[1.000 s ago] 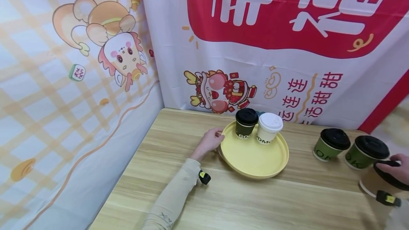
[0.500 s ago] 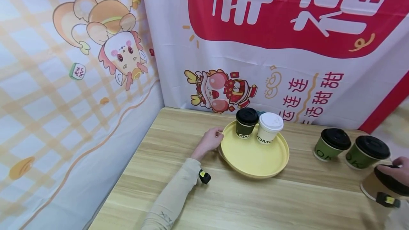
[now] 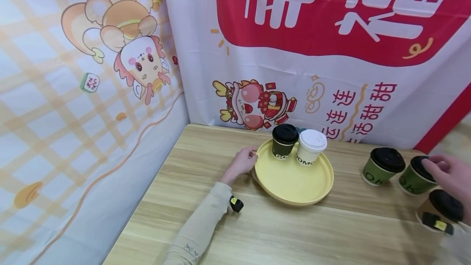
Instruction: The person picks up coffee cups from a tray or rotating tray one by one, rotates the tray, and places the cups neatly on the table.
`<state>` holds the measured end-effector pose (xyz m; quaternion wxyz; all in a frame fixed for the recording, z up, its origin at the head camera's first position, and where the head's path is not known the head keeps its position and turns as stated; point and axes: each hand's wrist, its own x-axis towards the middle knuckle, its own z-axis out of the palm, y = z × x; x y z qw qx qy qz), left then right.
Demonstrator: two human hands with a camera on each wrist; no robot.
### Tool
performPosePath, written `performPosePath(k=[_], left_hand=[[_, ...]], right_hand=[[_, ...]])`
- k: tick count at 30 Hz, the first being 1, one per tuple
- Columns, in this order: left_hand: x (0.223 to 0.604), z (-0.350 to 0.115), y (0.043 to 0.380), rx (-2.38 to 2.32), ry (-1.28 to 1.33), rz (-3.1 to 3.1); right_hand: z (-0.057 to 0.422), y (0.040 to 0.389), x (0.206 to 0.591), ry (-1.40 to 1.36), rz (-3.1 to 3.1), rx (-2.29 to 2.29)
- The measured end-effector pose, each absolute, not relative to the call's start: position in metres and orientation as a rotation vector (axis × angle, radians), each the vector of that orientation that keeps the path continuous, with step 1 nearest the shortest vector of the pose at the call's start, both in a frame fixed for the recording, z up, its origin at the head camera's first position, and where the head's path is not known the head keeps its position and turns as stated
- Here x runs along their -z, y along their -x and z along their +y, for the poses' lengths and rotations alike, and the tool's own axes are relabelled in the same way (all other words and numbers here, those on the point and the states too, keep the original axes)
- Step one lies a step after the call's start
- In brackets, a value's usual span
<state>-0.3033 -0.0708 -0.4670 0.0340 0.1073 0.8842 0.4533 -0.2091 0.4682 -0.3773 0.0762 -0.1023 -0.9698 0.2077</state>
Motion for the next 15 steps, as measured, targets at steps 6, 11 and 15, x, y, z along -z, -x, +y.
performPosePath(k=[6,11,15], left_hand=[[0.463,-0.07,0.303,-1.386,-0.325,2.735],[0.462,-0.07,0.301,-1.387,-0.309,2.717],[0.463,-0.071,0.3,-1.381,-0.314,2.729]], right_hand=[[0.406,0.204,0.345,0.125,-2.991,-0.516],[0.389,0.213,0.346,0.0,-3.047,-0.543],[0.377,0.222,0.35,-0.099,-3.082,-0.564]])
